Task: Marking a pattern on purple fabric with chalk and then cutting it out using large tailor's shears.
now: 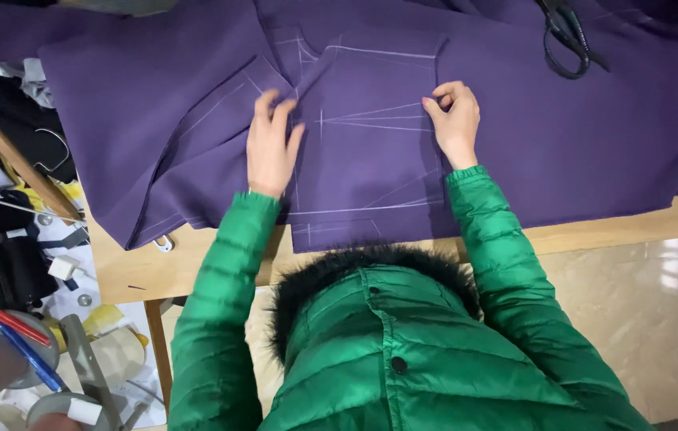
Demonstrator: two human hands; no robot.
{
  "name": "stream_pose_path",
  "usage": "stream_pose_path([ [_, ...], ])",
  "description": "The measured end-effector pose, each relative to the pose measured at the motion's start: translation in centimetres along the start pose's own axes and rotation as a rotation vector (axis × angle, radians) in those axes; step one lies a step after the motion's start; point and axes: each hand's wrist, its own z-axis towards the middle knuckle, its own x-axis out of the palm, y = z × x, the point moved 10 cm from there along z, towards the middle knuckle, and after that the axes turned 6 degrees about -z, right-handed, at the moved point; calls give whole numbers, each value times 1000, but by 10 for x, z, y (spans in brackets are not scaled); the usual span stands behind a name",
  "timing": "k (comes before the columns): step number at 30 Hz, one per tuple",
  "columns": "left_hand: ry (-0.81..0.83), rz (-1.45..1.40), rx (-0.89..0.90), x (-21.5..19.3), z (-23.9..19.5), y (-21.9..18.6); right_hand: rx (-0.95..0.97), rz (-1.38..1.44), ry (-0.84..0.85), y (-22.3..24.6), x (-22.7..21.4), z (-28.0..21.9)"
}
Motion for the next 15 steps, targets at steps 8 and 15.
stream_pose_path([
  [8, -92, 225, -142, -39, -129, 5, 96, -12, 19, -22, 8, 5],
  [15, -151, 243, -159, -53, -141, 5, -226, 15, -155, 60, -35, -11],
])
